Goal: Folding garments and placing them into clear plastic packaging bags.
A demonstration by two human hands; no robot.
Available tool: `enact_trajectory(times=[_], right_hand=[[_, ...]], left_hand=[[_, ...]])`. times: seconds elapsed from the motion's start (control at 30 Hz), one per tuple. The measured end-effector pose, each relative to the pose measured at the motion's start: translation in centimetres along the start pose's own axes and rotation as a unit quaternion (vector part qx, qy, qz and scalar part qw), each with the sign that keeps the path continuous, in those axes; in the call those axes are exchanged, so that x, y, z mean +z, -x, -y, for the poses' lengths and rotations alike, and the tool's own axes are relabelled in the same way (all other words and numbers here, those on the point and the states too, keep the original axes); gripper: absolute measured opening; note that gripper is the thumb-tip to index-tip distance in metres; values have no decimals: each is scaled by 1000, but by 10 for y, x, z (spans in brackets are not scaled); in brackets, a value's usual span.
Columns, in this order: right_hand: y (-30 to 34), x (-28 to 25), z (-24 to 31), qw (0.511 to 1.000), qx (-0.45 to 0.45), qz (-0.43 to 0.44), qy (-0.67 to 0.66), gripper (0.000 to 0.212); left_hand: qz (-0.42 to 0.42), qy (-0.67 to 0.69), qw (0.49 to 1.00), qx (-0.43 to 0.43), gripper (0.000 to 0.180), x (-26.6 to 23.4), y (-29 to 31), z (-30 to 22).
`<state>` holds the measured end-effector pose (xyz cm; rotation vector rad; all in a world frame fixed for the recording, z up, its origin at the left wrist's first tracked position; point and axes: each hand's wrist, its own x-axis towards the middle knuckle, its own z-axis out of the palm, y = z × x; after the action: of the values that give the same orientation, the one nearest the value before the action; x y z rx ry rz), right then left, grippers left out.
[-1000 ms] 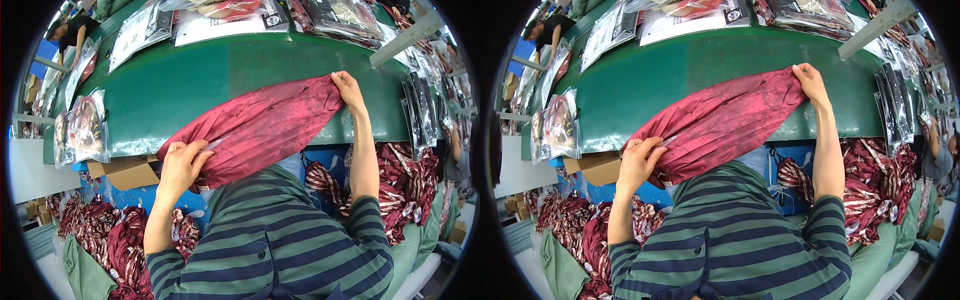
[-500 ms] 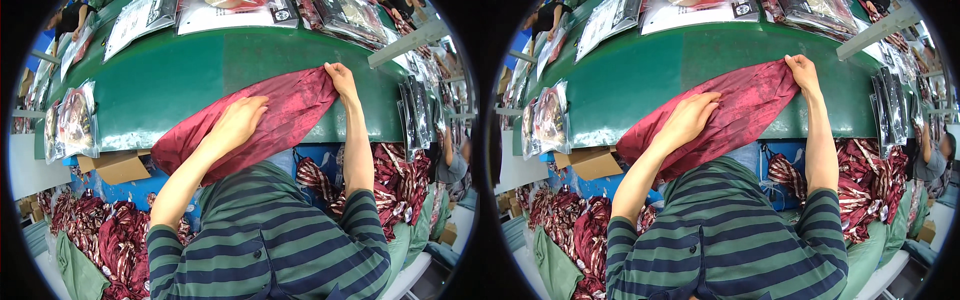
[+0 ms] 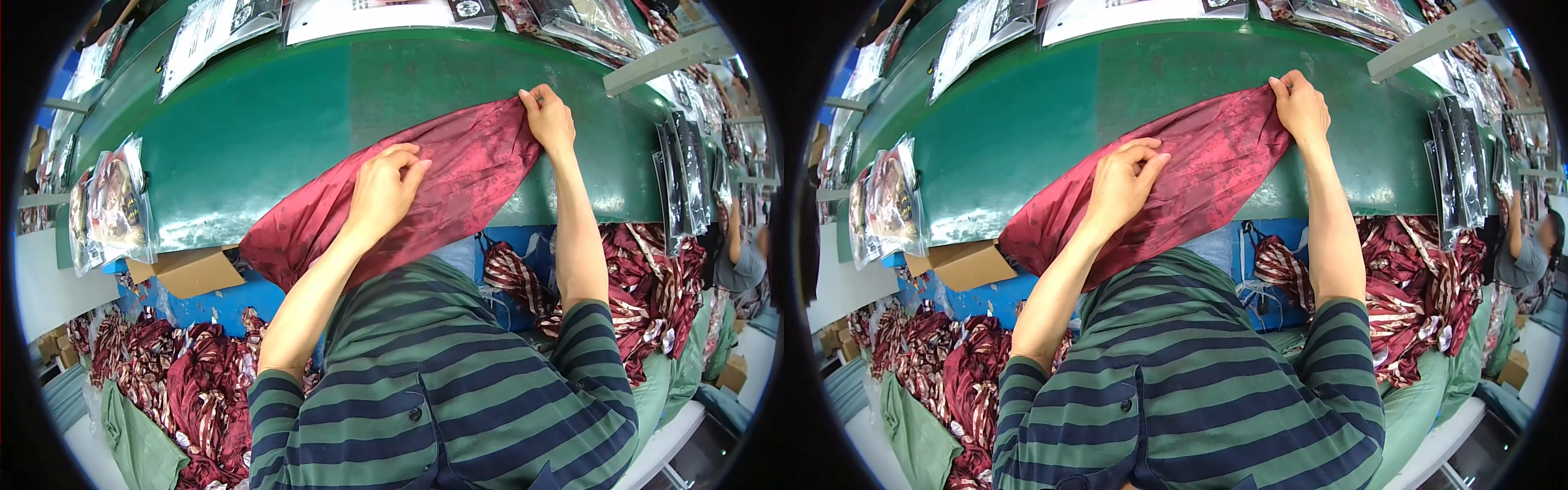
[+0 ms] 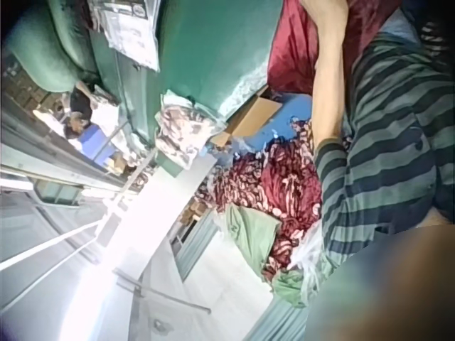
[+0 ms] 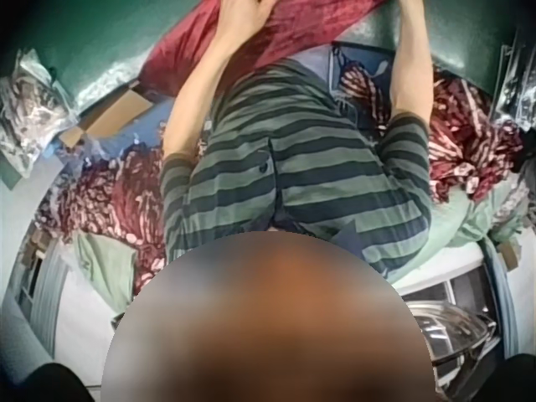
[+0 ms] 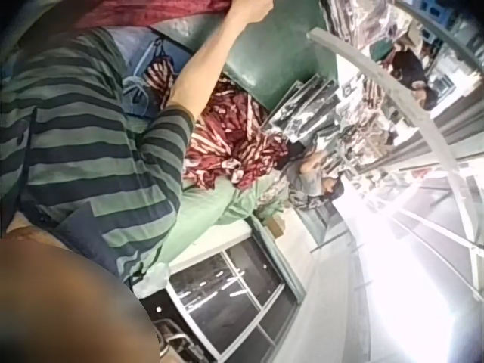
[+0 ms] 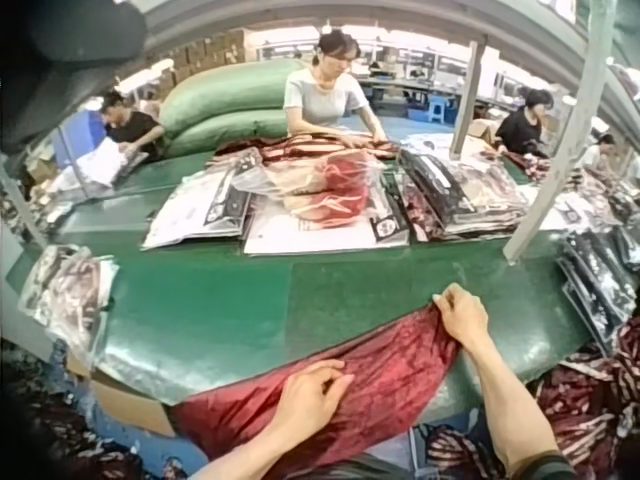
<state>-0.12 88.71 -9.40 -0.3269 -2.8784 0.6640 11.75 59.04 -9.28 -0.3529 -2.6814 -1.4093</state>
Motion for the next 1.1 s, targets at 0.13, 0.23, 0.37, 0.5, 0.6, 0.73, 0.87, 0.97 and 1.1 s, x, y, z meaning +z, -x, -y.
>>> enact_trajectory(times=[0.13, 0.23, 0.37, 0.5, 0.6, 0.73, 0.87, 0.97, 1.1], right_hand=[[7, 1, 10, 998, -11, -15, 58, 32], [13, 1, 19, 993, -22, -34, 111, 33], [18, 11, 14, 990, -15, -74, 118, 34], [19, 13, 15, 988, -19, -80, 131, 34], [15, 10, 15, 986, -18, -82, 143, 33], [17, 12, 21, 987, -30, -86, 135, 32], [12, 17, 0, 988, -60, -72, 125, 33], [4, 7, -7, 994, -64, -87, 27, 33], [-13, -17, 22, 971, -152, -157, -97, 27]], left_hand=[[-28, -17, 999, -12, 13, 3, -1, 5], [-55, -69, 996, 4, 18, 8, 2, 8], [78, -228, 970, -18, 26, 2, 0, -20], [6, -372, 914, 164, 37, 25, -25, -26], [-29, -349, 897, 270, 38, 37, -59, -25], [7, -373, 889, 267, 39, 45, -60, -9], [-21, -336, 926, 172, 44, 8, -44, -1], [-55, -297, 953, 36, 42, -63, 1, 16], [-199, -345, 917, -27, 36, -123, 138, 76]])
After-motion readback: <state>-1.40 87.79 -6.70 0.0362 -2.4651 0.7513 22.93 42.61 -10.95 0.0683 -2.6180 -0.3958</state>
